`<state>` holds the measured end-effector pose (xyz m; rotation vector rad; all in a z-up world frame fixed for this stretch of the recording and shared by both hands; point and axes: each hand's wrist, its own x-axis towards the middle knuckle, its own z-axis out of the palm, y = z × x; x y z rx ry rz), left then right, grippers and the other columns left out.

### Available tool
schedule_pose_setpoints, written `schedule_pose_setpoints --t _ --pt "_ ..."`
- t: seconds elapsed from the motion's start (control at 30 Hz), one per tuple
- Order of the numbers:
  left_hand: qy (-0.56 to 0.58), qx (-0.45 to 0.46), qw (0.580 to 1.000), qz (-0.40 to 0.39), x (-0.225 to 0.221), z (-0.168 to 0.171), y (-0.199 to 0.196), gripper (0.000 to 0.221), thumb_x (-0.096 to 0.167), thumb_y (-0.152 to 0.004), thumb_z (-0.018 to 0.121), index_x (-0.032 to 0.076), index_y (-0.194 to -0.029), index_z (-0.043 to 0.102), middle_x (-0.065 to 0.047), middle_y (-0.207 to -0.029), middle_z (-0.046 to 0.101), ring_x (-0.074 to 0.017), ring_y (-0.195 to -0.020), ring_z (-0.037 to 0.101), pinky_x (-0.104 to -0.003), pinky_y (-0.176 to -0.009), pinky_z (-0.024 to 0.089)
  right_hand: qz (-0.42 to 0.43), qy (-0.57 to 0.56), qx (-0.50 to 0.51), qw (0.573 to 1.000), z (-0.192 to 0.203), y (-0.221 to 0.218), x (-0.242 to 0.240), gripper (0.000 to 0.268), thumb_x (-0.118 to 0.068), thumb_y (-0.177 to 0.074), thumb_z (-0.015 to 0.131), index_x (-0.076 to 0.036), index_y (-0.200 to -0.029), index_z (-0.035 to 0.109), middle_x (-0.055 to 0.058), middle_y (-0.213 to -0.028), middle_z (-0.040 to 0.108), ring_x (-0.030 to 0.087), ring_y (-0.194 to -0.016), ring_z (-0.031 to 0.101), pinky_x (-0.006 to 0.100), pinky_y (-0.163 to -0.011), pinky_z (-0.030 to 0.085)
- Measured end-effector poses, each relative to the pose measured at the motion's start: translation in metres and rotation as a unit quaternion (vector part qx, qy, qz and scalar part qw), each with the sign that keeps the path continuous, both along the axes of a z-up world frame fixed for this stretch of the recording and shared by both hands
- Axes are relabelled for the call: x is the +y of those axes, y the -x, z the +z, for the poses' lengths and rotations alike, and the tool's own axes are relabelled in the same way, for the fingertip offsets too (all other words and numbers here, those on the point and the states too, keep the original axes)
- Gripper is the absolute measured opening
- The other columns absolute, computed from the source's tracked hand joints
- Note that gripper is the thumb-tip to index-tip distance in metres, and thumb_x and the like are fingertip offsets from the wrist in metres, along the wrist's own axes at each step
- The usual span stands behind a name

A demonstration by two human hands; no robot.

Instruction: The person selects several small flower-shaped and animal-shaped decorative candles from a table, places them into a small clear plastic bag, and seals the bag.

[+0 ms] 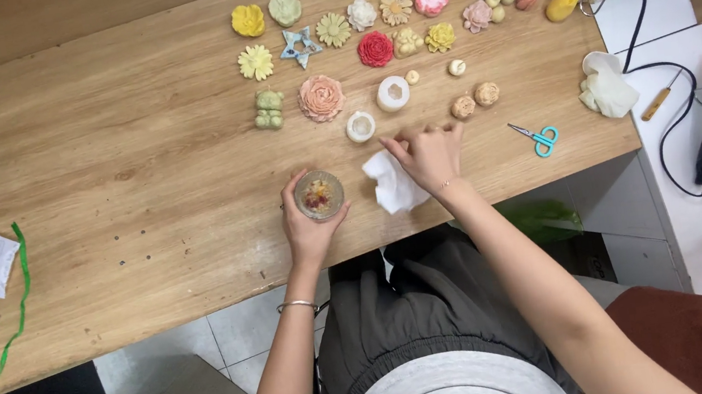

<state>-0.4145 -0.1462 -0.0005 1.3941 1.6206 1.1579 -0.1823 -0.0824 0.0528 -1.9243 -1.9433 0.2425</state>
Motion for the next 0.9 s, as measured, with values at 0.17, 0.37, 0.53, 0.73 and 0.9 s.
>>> schedule_pose_setpoints --t 0.17,0.37,0.53,0.73,0.9 --pt "-0.043 -0.052 0.997 -0.033 0.004 -0.024 -0.011 0.114 0.022 -0.066 0.099 0.003 -0.154 0.029 -0.024 -0.157 0.045 -0.0346 -0.147 0.046 -0.044 -0.122 0.04 0.07 0.128 -0.07 0.987 -0.02 0.004 0.059 0.022 -0.036 -0.1 0.071 -0.015 -0.104 0.076 0.013 -0.087 0.076 0.03 -0.08 0.072 0.047 -0.085 0.048" --pt "0.069 0.016 0.996 -0.045 -0.037 0.021 0.0 0.142 0.032 -0.061 0.099 -0.004 -0.155 -0.002 -0.034 -0.159 0.01 -0.0446 -0.149 0.017 -0.053 -0.12 0.024 0.177 0.06 -0.012 0.982 -0.058 0.006 0.098 0.029 -0.025 -0.083 0.076 -0.014 -0.11 0.077 0.015 -0.093 0.074 0.039 -0.085 0.069 0.05 -0.071 0.055" --pt "0.037 0.116 0.992 0.006 -0.09 0.019 -0.007 0.108 0.035 -0.079 0.089 -0.001 -0.152 0.018 -0.027 -0.149 0.023 -0.0442 -0.144 0.026 -0.054 -0.119 0.031 0.211 0.042 -0.017 0.976 -0.056 0.003 0.092 0.012 -0.022 -0.087 0.077 -0.013 -0.095 0.078 0.01 -0.092 0.074 0.034 -0.085 0.07 0.047 -0.073 0.055" --pt "0.097 0.103 0.988 0.064 -0.106 0.008 -0.019 0.084 0.03 -0.088 0.081 0.0 -0.148 0.03 -0.024 -0.146 0.029 -0.042 -0.141 0.03 -0.051 -0.117 0.032 0.185 -0.01 0.099 0.978 -0.027 0.0 0.078 0.005 -0.013 -0.086 0.079 -0.01 -0.09 0.077 0.008 -0.086 0.073 0.028 -0.076 0.071 0.04 -0.066 0.055" --pt "0.078 0.094 0.989 0.08 -0.084 0.032 -0.013 0.078 0.027 -0.089 0.079 -0.004 -0.144 0.034 -0.026 -0.14 0.036 -0.0399 -0.129 0.044 -0.047 -0.107 0.043 0.225 0.053 0.333 0.914 0.032 0.032 0.051 0.007 -0.004 -0.086 0.08 -0.006 -0.092 0.075 0.008 -0.083 0.074 0.019 -0.069 0.071 0.032 -0.062 0.057"
